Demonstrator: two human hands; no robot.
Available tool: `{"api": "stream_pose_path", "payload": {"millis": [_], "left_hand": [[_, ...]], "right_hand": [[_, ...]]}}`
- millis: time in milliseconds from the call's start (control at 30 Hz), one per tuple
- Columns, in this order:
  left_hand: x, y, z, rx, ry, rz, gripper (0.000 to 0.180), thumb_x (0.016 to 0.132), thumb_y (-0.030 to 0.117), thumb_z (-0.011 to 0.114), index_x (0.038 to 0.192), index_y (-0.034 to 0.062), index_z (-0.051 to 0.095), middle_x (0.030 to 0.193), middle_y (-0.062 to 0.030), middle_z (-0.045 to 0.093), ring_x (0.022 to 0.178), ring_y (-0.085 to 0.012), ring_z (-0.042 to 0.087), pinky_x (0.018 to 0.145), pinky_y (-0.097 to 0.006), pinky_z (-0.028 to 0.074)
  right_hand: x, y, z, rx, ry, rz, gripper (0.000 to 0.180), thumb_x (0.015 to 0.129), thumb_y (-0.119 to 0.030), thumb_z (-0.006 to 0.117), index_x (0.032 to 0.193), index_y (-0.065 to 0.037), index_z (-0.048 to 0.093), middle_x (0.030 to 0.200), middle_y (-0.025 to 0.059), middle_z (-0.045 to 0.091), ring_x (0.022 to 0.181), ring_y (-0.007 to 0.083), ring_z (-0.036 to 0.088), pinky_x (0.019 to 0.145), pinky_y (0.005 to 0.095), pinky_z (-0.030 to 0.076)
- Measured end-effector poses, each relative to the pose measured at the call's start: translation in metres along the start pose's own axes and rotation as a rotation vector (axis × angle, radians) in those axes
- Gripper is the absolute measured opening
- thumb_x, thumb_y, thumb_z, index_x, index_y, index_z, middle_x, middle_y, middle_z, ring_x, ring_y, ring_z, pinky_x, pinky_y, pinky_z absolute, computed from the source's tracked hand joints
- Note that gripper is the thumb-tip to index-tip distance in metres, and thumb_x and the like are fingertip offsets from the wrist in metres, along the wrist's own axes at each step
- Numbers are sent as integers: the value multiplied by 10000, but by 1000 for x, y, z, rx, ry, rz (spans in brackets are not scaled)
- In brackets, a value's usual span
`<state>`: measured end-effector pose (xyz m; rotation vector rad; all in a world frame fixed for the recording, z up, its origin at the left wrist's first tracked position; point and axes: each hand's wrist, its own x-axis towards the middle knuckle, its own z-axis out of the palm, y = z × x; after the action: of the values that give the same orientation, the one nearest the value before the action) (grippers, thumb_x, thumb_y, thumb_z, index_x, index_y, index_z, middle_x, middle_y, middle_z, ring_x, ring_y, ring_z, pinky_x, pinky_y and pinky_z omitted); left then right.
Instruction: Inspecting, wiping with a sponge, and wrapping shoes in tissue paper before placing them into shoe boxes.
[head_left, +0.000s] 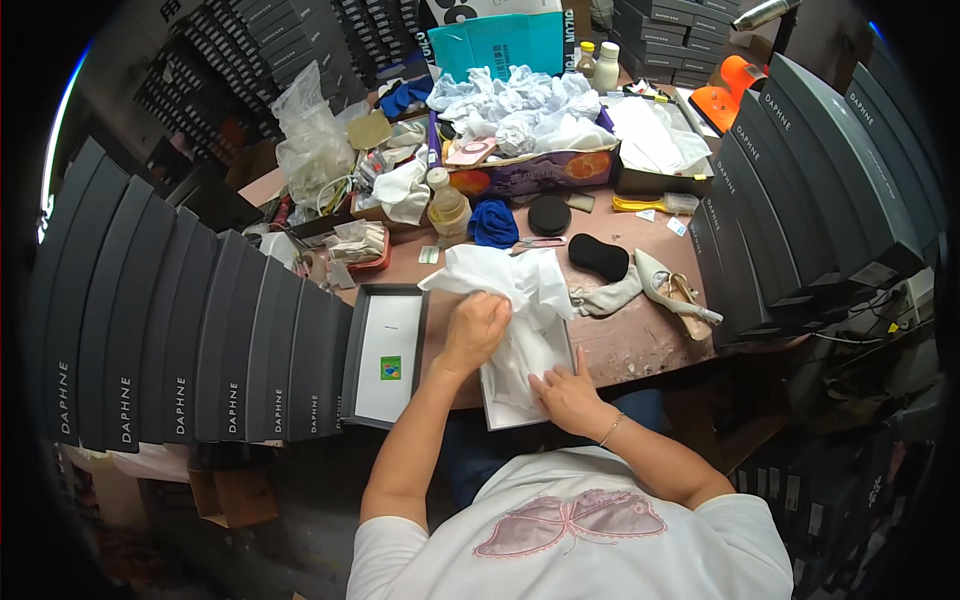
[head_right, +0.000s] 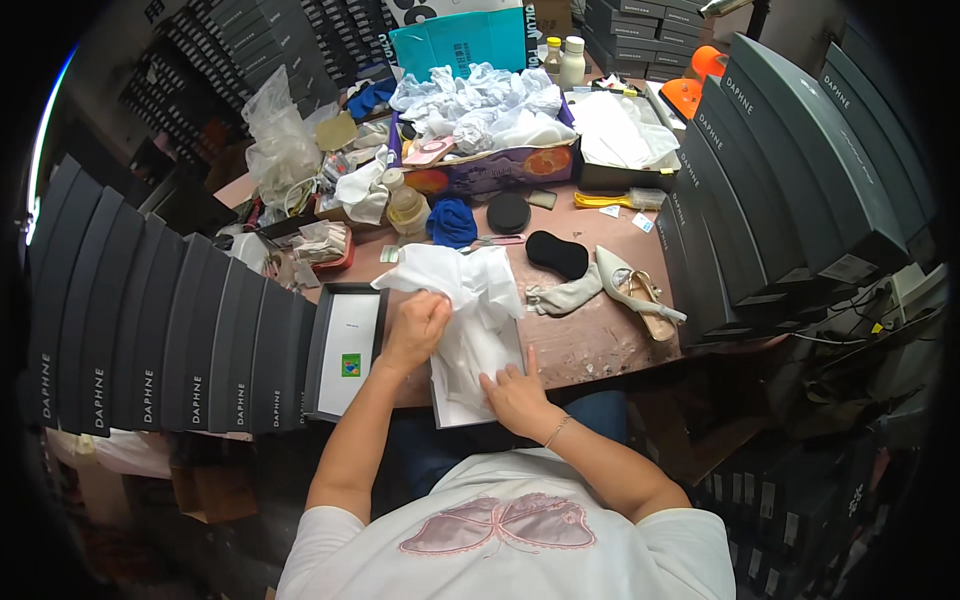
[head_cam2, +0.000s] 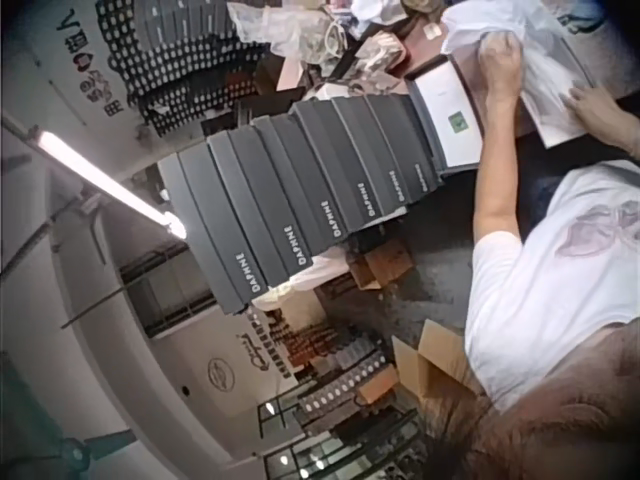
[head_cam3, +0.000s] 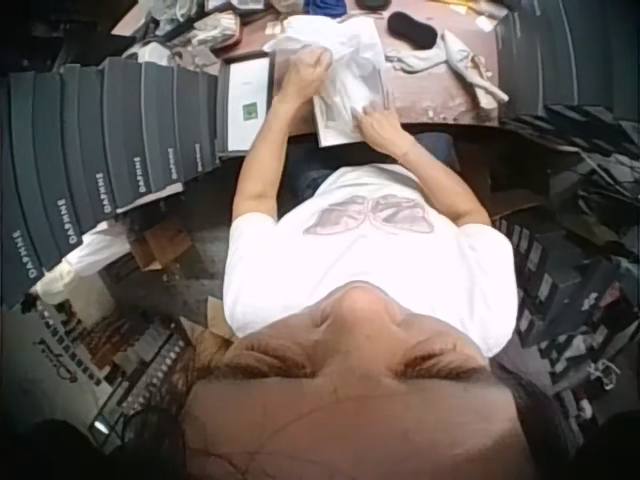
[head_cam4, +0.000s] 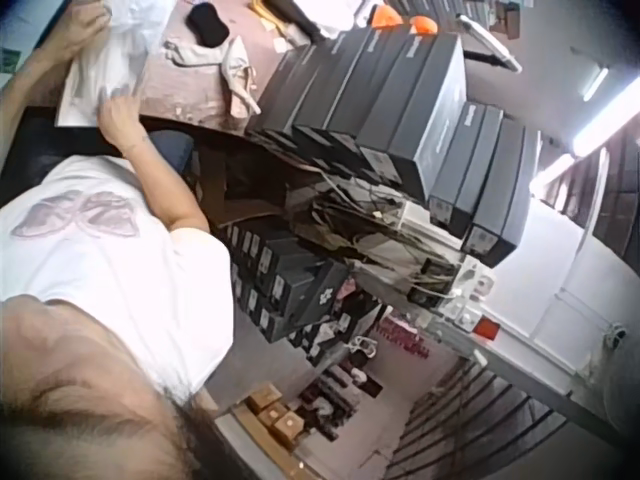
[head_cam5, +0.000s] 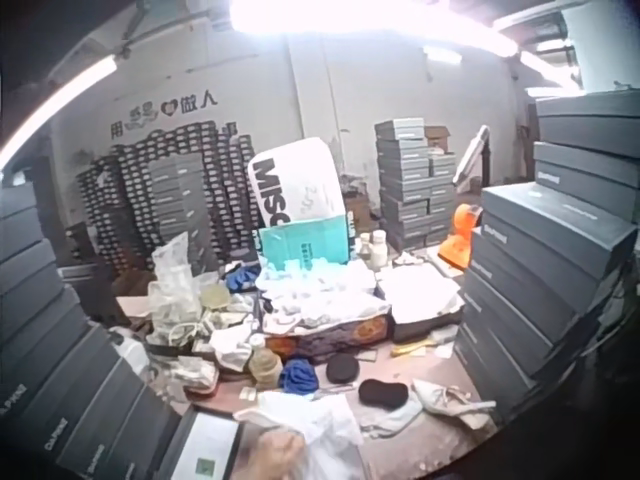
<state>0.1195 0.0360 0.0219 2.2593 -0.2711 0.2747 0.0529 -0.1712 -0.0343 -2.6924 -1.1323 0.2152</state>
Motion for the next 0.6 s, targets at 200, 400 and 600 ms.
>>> {"api": "stream_pose_path", "payload": {"millis": [200, 400, 600], "left_hand": [[-7, 44, -6, 348, -53, 418, 79, 730, 119, 657, 733, 42, 639, 758, -112, 601, 807, -284, 587, 767, -410, 452], [-38, 48, 32, 29, -66, 290, 193, 720, 73, 677, 908, 33, 660, 840, -135, 633, 893, -317, 610, 820, -368, 483], [-45, 73, -12, 254, 372, 193, 470, 736, 128, 769, 1138, -6, 565, 1221, -223, 469, 1081, -360, 525, 817, -410, 497]], "right_hand": [[25, 0, -108, 666, 689, 101, 282, 857, -260, 634, 1017, -29, 660, 859, 169, 667, 837, 324, 627, 916, 442, 420], [49, 54, -76, 953, 450, 171, 218, 851, -104, 607, 1045, -12, 641, 640, 92, 624, 569, 173, 595, 549, 316, 462], [60, 26, -93, 998, 587, 89, 243, 857, -110, 630, 1079, -11, 622, 633, 59, 591, 522, 84, 530, 451, 255, 405]]}}
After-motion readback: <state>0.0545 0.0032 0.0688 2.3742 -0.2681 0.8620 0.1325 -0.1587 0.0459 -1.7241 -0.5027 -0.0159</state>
